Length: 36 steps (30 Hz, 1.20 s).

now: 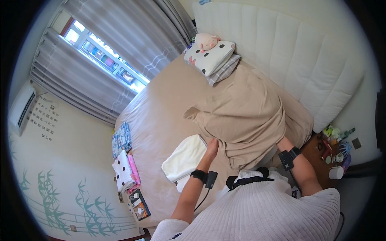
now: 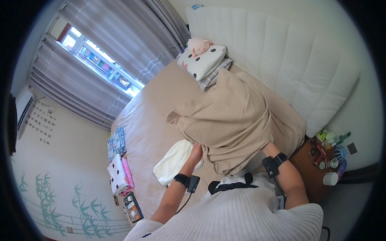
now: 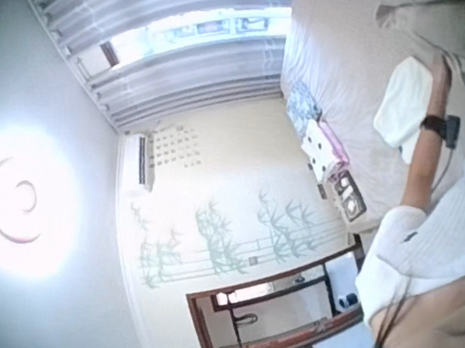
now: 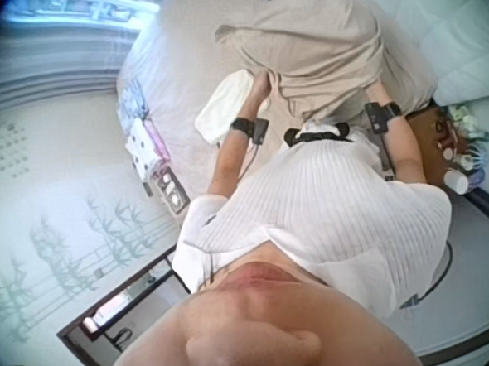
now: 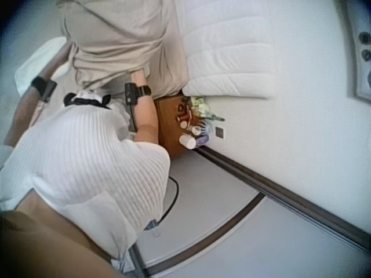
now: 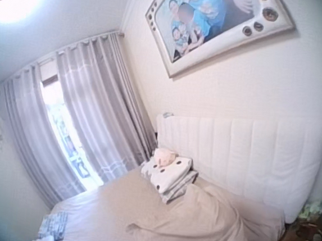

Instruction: The person puts a pillow into a pillowcase on a bed, smooths it out, and then repeat the process with a second pillow and pillowcase.

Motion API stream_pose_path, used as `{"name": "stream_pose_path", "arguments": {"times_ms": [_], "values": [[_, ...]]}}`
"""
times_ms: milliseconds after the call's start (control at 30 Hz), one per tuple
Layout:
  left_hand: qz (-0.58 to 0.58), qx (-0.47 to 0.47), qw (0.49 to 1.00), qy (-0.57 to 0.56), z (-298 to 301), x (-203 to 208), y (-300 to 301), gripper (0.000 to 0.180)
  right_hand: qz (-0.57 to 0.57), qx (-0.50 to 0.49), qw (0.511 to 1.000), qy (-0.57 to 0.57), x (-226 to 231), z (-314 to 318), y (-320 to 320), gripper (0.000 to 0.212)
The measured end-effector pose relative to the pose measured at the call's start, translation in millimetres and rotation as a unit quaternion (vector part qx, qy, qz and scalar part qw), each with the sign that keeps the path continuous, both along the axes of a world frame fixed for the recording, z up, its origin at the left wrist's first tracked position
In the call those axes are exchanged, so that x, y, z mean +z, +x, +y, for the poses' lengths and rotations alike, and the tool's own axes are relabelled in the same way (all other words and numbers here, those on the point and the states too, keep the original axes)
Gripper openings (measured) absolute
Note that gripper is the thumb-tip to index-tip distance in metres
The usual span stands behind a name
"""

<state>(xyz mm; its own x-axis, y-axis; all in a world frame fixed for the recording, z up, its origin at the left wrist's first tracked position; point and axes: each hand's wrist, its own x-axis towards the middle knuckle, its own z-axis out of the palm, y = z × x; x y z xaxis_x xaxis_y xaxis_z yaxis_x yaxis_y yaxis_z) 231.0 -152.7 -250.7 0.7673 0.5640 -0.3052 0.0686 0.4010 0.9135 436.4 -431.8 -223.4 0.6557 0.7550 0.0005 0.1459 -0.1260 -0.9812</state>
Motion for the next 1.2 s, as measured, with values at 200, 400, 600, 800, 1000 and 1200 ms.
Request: {"name": "stream_pose_path", "arguments": {"times_ms": [200, 400, 600, 800, 1000, 1200], "values": [[0.119, 0.060, 0.981, 0.139, 13.1, -67.4, -23.4, 0.024, -0.011, 0.041, 0.999, 0.000, 3.9, 23.5, -20.0, 0.051], [0.264, -0.245, 0.886, 0.292, 22.3, 111.7, -39.1, 0.040, -0.059, 0.064, 0.996, -0.014, 3.9, 30.9, -12.7, 0.052], [0.076, -0.069, 0.781, 0.616, -46.1, 232.8, -5.9, 0.030, -0.120, 0.145, 0.982, 0.002, 9.0, 67.3, -23.2, 0.052], [0.116, -0.016, 0.596, 0.794, -75.2, 206.8, 20.9, 0.042, -0.172, 0.262, 0.949, 0.022, 12.0, 112.8, -50.1, 0.052], [0.234, 0.044, 0.519, 0.821, -37.5, 162.7, -16.4, 0.013, -0.207, 0.412, 0.887, 0.034, 8.9, 161.5, -84.3, 0.053], [0.268, 0.171, 0.568, 0.759, -41.6, 137.9, -91.5, 0.007, -0.332, 0.555, 0.761, 0.041, 8.9, 210.3, -146.6, 0.054]]}}
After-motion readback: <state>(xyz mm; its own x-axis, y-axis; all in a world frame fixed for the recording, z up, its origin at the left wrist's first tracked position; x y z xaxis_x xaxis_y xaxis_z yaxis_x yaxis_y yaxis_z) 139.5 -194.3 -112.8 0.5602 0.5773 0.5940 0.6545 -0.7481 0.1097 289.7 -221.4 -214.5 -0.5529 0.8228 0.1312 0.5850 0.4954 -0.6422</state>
